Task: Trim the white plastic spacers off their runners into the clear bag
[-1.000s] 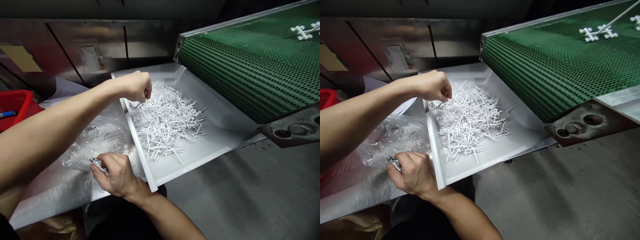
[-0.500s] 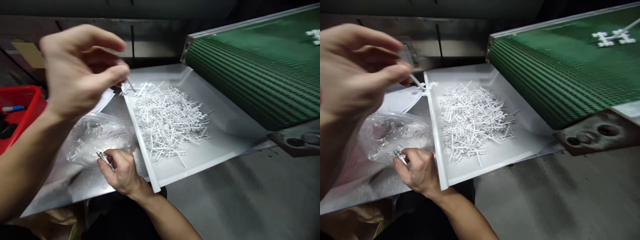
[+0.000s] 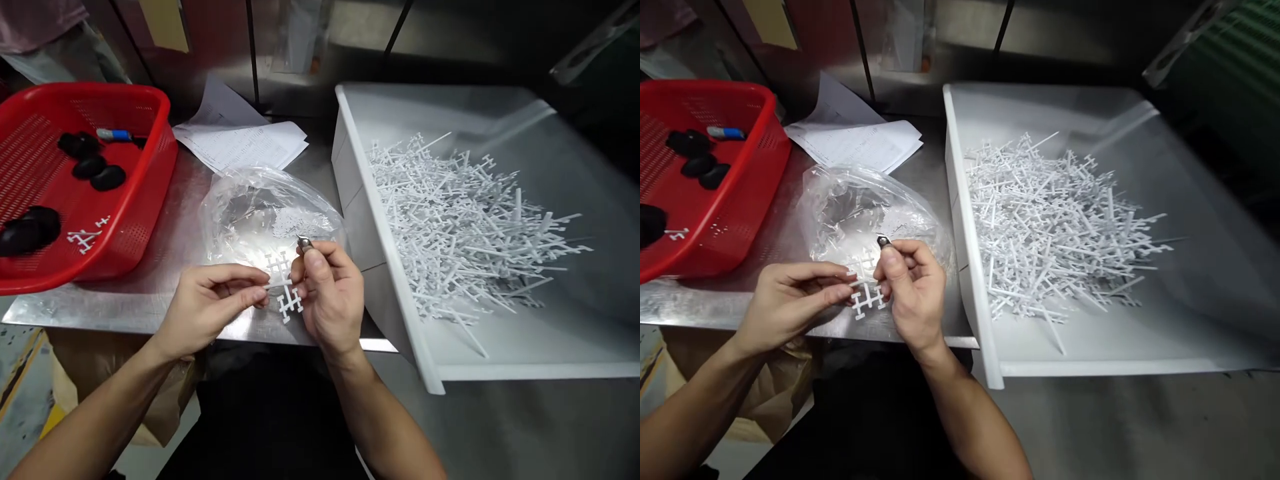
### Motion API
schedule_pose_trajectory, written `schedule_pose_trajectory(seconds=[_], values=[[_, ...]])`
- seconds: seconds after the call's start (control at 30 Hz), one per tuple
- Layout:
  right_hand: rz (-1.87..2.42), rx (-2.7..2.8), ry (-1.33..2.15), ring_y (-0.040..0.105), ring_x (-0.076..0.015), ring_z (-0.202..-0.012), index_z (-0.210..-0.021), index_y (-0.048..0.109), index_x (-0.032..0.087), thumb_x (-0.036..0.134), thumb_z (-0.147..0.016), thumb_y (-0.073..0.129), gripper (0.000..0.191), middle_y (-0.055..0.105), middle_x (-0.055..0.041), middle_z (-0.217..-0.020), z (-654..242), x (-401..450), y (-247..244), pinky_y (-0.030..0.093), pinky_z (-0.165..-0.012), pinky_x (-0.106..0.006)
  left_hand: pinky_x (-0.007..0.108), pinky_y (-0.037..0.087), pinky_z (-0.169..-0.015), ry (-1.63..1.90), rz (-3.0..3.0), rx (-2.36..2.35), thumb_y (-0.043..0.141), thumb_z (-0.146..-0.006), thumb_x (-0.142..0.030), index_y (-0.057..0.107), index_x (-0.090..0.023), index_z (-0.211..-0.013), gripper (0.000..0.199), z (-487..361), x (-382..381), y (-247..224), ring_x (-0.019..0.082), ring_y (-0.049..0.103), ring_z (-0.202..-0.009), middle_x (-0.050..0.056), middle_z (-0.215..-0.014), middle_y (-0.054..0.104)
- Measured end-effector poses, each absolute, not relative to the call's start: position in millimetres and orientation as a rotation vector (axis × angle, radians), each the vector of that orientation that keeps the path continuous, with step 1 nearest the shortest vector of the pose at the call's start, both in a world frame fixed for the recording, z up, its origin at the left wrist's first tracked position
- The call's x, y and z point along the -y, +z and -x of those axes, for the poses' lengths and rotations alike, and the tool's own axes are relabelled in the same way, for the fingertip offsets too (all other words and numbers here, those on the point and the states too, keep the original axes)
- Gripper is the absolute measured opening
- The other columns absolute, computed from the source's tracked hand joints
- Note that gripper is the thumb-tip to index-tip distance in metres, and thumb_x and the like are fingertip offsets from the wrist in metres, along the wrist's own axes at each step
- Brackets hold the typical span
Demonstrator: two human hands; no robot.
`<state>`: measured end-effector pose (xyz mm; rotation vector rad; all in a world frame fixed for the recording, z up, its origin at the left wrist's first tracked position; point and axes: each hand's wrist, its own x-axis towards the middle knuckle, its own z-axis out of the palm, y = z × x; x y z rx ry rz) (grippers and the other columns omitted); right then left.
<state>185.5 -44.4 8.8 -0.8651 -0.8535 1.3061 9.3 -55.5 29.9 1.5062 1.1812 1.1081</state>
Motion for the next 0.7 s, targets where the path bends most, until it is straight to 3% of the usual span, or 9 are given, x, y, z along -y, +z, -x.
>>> schedule_pose_trajectory(seconds=[0.1, 0.2, 0.4, 0.57, 0.7], values=[[0.883, 0.904, 1.257, 0.054, -0.0085, -0.046, -0.098, 0.067, 0.022, 0.051, -0.095, 0.079, 0.031, 0.066, 0.0053, -0.066, -186, 38, 8, 0.047, -0.044, -0.022, 0.025, 0.068, -0.071, 1.064, -2.013, -1.099, 0.080, -0.094, -0.017, 0.086, -0.027, -0.103, 0.015, -2, 43, 36, 0.019, 0.082, -0.080, 0.003, -0.095, 0.086], [0.930, 0.968, 1.132, 0.057, -0.0090, -0.049, -0.101, 0.070, 0.022, 0.043, -0.096, 0.079, 0.023, 0.069, 0.0045, -0.068, -194, 35, 7, 0.049, -0.047, -0.022, 0.024, 0.064, -0.073, 1.103, -2.274, -1.004, 0.074, -0.098, -0.012, 0.082, -0.022, -0.100, 0.013, 1, 28, 32, 0.015, 0.078, -0.075, 0.002, -0.089, 0.083], [1.135, 1.196, 0.872, 0.068, -0.0127, -0.066, -0.100, 0.076, 0.022, 0.028, -0.095, 0.080, 0.008, 0.075, 0.0008, -0.081, -209, 38, 6, 0.058, -0.062, -0.027, 0.033, 0.066, -0.084, 1.144, -2.452, -0.963, 0.073, -0.099, -0.013, 0.078, -0.025, -0.108, 0.016, 3, 12, 7, 0.020, 0.081, -0.087, 0.003, -0.095, 0.084], [1.248, 1.336, 0.820, 0.057, -0.0106, -0.055, -0.097, 0.076, 0.022, 0.027, -0.095, 0.081, 0.007, 0.068, 0.0032, -0.071, -210, 42, 2, 0.047, -0.049, -0.024, 0.030, 0.067, -0.082, 1.039, -2.548, -0.905, 0.071, -0.099, -0.007, 0.074, -0.022, -0.110, 0.019, 4, 12, -6, 0.019, 0.081, -0.088, 0.003, -0.096, 0.084], [1.316, 1.414, 0.811, 0.051, -0.0095, -0.052, -0.097, 0.074, 0.021, 0.028, -0.097, 0.079, 0.008, 0.064, 0.0043, -0.067, -212, 45, 1, 0.043, -0.048, -0.024, 0.030, 0.067, -0.086, 1.058, -2.556, -0.891, 0.073, -0.098, -0.006, 0.071, -0.021, -0.112, 0.021, 5, 12, -11, 0.017, 0.081, -0.089, 0.002, -0.098, 0.083]])
